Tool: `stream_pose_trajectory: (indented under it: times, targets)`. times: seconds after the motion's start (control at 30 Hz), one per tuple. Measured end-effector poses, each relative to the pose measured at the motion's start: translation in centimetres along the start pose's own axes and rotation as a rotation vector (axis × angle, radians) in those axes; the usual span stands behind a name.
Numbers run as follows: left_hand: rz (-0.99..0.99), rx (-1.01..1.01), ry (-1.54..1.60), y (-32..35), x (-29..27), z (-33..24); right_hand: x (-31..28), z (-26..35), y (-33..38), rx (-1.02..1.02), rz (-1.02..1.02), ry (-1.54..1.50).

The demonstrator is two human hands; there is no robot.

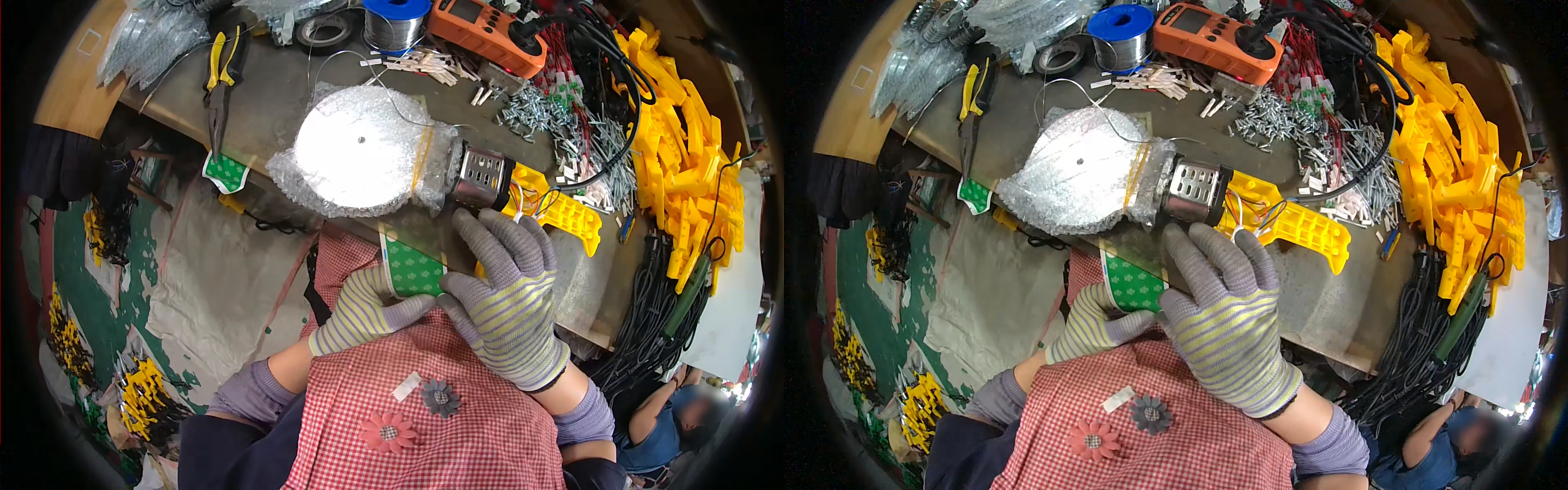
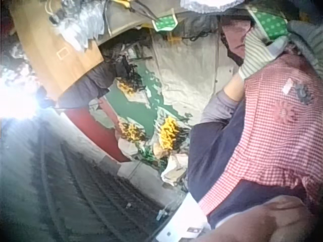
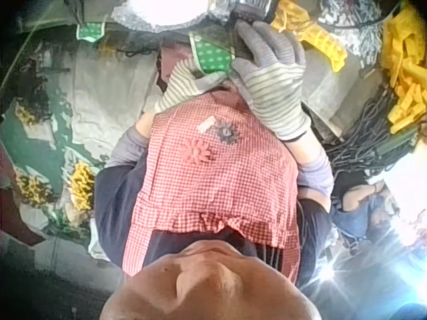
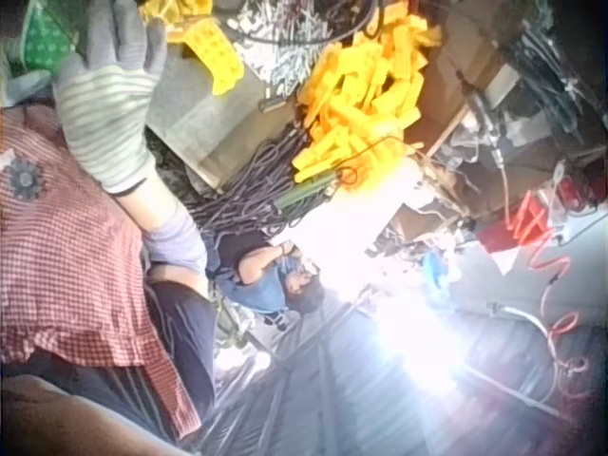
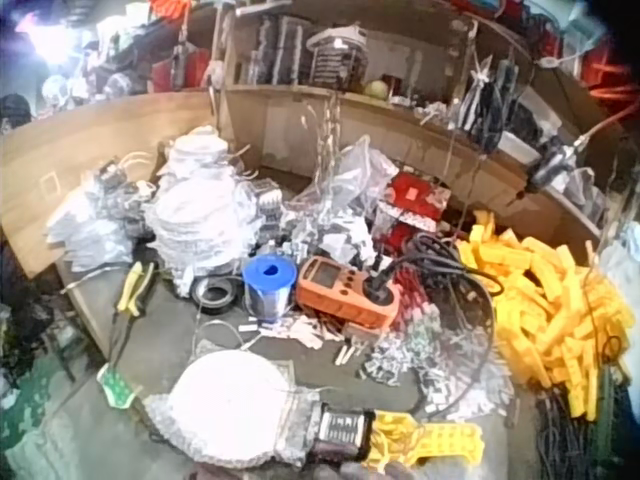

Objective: Assemble internal components of a yellow electronic device casing using screws and a powered screwdriver, including soldering and wire management.

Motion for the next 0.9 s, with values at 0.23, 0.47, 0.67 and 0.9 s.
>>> stream_pose_trajectory:
  times: [0.23, 0.47, 0.67, 0.9]
  targets:
    - [-0.034, 0.257, -0.205, -0.2, -0.1, -0.2, 1.0, 0.2, -0.3, -0.054, -0.023, 0.067]
    - [-0.023, 0.349, -0.352, -0.5, 0.0, -0.9, 1.2, -0.7, -0.4, -0.014, -0.070, 0.045]
    - [0.003, 0.226, -0.238, -0.1, 0.5, -1.5, 0.2, -0.7, -0.2, 0.060, 0.020, -0.021]
    - [-0.085, 0.107, -0.132, 0.0, 0.7, -2.0, 1.6, -0.2, 0.2, -0.040, -0.020, 0.081]
Point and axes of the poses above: each hand's wrist, its own y-axis away from the middle knuckle, its own x-axis out of the palm, z = x × y, the point moved 5 cm from there along -y, towards the middle knuckle, and after that the axes turned 13 degrees about x, right-handed, at the moved point
